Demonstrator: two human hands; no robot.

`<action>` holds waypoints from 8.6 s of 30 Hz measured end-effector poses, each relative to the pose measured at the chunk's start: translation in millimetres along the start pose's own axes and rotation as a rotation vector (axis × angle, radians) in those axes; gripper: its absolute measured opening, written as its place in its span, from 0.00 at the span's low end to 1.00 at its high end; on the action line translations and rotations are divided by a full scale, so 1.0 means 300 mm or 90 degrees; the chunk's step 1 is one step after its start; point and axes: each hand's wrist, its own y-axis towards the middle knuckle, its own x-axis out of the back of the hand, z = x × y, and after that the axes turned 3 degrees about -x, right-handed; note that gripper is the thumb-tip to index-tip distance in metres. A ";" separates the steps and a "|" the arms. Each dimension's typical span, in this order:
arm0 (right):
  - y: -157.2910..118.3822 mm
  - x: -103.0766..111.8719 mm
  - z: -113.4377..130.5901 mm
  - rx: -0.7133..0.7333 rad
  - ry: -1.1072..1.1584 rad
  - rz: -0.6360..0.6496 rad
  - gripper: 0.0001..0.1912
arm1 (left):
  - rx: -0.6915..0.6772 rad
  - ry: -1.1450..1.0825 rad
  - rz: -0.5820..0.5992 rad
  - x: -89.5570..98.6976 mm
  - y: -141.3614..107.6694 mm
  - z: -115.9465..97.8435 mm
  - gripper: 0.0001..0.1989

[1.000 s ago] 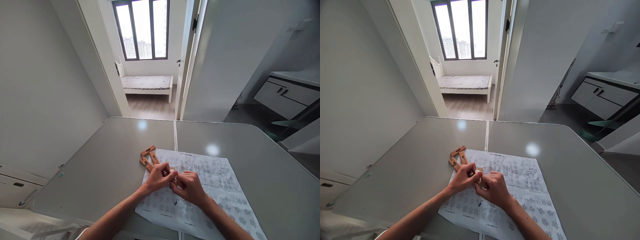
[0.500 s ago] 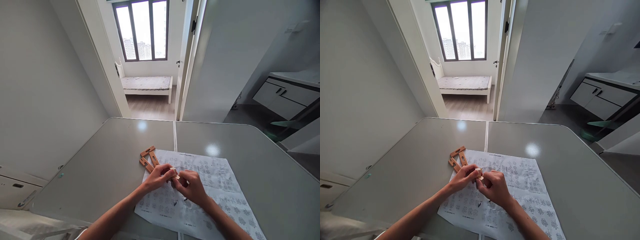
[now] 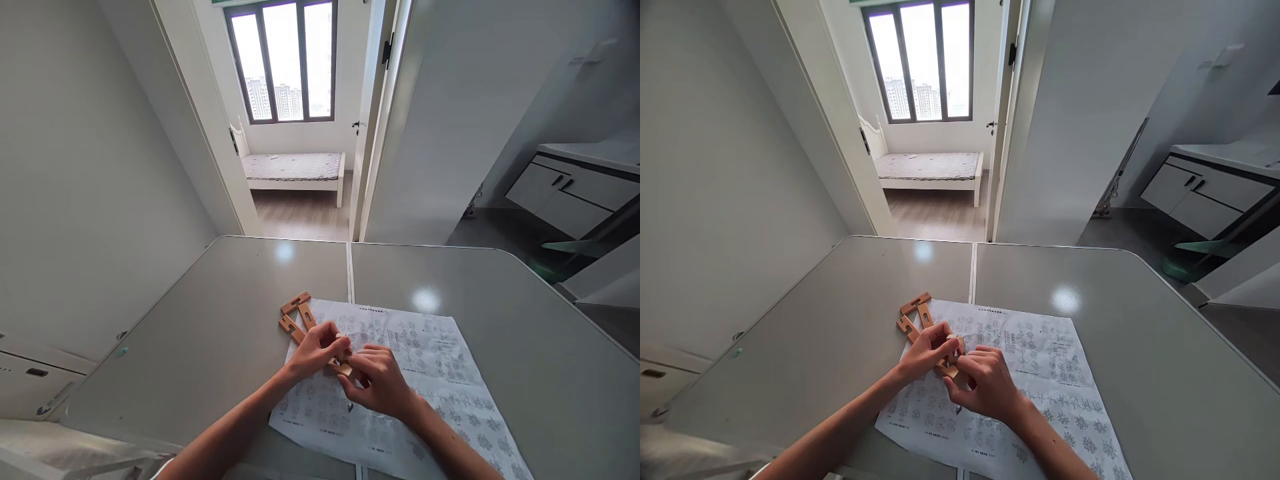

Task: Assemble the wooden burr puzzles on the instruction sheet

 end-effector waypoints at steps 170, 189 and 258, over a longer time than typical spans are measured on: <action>-0.017 -0.019 -0.082 -0.210 -0.017 0.133 0.19 | -0.516 0.745 0.148 -0.011 -0.027 0.082 0.15; -0.012 -0.018 -0.071 -0.190 -0.033 0.149 0.19 | -0.517 0.779 0.180 0.001 -0.030 0.106 0.16; -0.010 -0.030 -0.068 -0.182 -0.047 0.157 0.19 | -0.387 0.739 -0.432 0.040 0.006 -0.003 0.07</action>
